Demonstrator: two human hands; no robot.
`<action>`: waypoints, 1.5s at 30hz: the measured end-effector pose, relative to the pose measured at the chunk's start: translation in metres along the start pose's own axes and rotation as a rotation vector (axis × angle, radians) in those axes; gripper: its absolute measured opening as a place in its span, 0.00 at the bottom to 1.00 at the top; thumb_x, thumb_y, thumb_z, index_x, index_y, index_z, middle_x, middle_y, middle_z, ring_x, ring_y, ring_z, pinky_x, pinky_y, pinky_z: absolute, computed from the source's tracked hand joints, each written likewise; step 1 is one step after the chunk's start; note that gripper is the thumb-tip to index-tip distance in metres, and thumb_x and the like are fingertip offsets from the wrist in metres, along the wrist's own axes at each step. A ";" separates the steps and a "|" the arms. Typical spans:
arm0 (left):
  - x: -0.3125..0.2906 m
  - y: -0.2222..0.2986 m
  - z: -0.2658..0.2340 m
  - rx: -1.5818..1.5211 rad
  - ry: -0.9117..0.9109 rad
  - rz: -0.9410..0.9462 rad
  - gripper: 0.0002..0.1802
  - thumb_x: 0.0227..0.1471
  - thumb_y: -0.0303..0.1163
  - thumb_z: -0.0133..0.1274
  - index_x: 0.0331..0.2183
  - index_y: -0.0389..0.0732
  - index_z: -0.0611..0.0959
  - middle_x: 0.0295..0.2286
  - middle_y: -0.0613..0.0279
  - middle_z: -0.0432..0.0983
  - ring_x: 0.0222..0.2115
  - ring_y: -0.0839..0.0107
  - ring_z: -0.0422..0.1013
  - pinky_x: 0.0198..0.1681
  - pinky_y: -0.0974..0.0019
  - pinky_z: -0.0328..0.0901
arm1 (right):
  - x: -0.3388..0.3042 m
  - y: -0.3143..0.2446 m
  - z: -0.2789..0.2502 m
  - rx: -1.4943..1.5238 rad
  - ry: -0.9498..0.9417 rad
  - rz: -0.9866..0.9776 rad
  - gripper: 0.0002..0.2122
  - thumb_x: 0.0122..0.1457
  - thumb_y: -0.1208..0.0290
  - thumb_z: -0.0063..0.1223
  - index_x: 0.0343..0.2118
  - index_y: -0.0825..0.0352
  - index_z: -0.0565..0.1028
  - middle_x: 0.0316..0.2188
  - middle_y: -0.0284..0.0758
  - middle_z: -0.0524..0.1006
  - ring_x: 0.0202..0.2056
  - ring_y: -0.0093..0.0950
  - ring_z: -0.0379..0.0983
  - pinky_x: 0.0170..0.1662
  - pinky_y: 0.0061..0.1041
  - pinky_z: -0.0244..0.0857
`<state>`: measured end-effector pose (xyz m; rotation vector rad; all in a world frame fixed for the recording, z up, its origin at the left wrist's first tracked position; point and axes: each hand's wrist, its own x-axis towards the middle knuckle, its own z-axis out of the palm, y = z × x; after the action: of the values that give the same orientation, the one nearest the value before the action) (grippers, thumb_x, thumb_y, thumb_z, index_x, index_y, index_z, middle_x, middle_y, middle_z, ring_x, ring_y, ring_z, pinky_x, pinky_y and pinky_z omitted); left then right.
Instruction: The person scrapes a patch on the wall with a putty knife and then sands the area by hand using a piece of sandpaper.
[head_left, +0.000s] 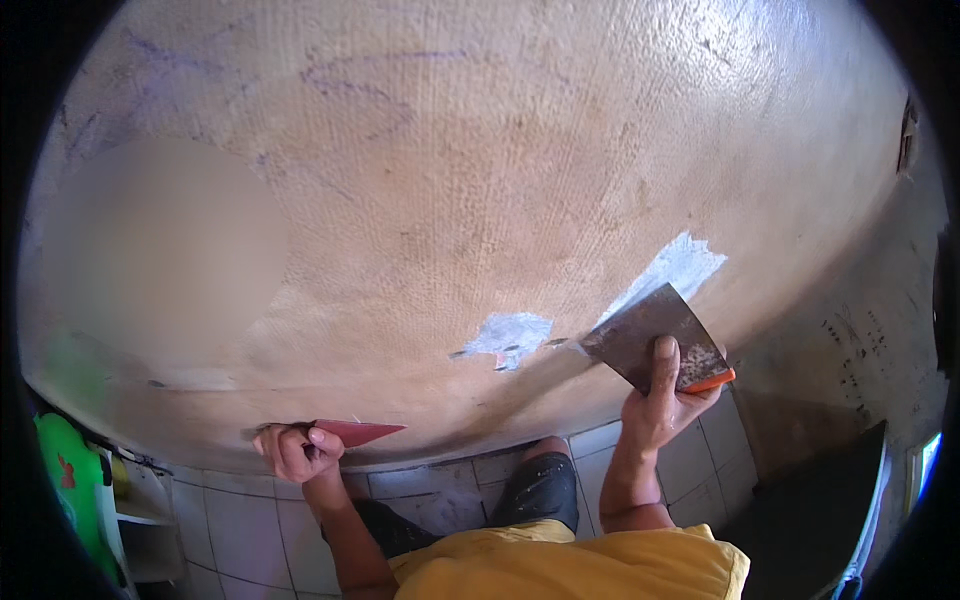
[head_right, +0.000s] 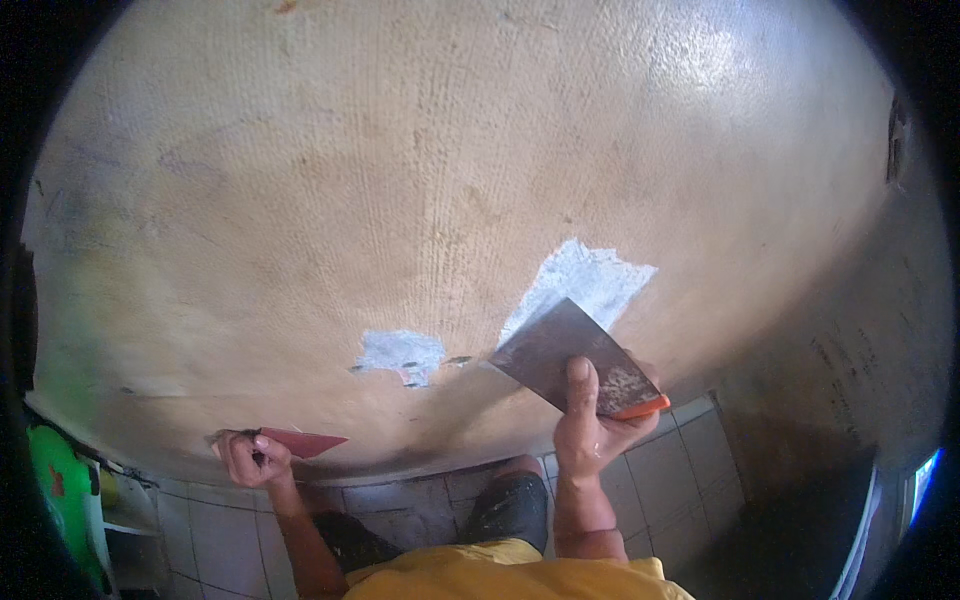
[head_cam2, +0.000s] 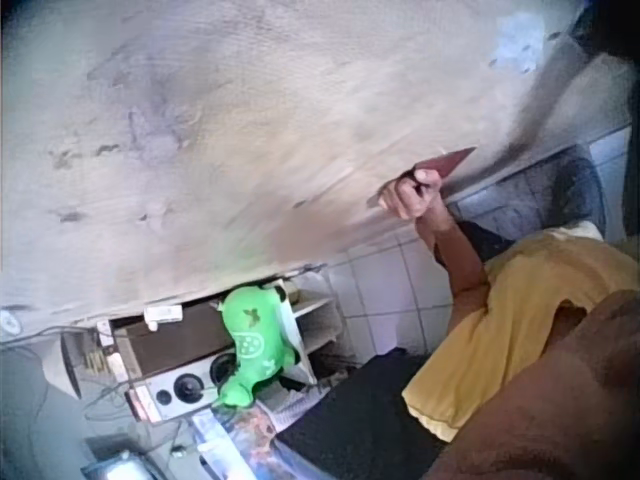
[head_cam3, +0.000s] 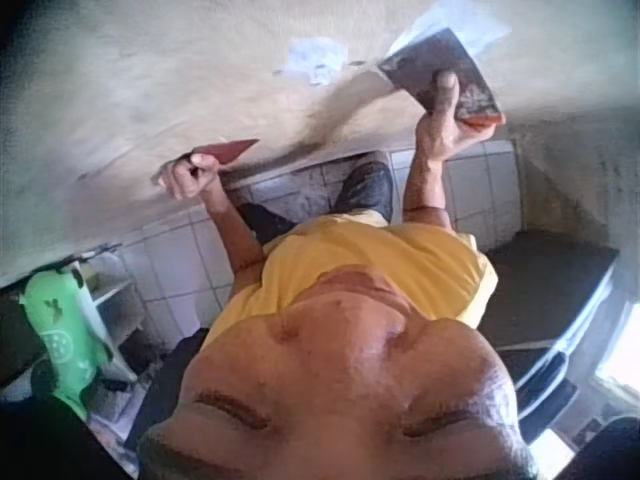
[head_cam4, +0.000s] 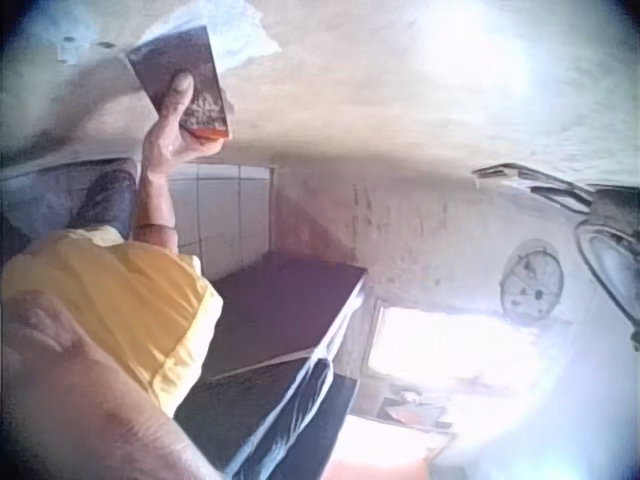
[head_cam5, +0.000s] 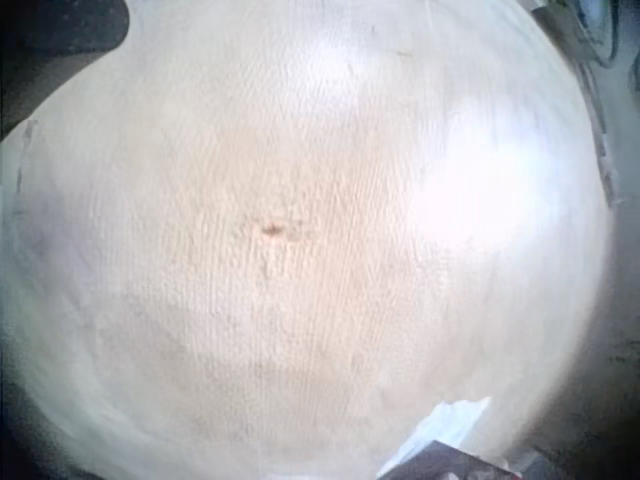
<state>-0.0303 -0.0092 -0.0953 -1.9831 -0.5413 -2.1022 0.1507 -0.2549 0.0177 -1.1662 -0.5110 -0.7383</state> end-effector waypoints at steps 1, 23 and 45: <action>-0.001 -0.001 0.001 -0.002 -0.003 -0.002 0.21 0.52 0.37 0.44 0.14 0.38 0.63 0.12 0.58 0.59 0.13 0.61 0.57 0.21 0.61 0.53 | 0.001 -0.005 0.006 -0.001 0.009 0.005 0.11 0.49 0.73 0.61 0.29 0.70 0.69 0.24 0.28 0.70 0.24 0.14 0.63 0.29 0.13 0.58; 0.001 -0.002 0.001 -0.018 0.000 0.012 0.20 0.52 0.37 0.44 0.13 0.38 0.63 0.12 0.58 0.61 0.13 0.60 0.58 0.21 0.61 0.52 | -0.005 -0.004 0.005 0.044 0.053 0.030 0.11 0.48 0.73 0.61 0.31 0.70 0.70 0.23 0.28 0.71 0.24 0.16 0.66 0.30 0.16 0.61; -0.003 -0.006 0.002 -0.002 0.008 0.011 0.20 0.50 0.38 0.45 0.12 0.42 0.62 0.11 0.60 0.60 0.14 0.59 0.60 0.21 0.60 0.53 | 0.027 -0.030 0.017 -0.105 -0.341 -0.194 0.24 0.46 0.79 0.62 0.40 0.67 0.57 0.33 0.35 0.65 0.31 0.21 0.69 0.31 0.17 0.67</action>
<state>-0.0309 -0.0035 -0.0987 -1.9731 -0.5265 -2.1040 0.1461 -0.2518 0.0609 -1.3625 -0.8892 -0.7416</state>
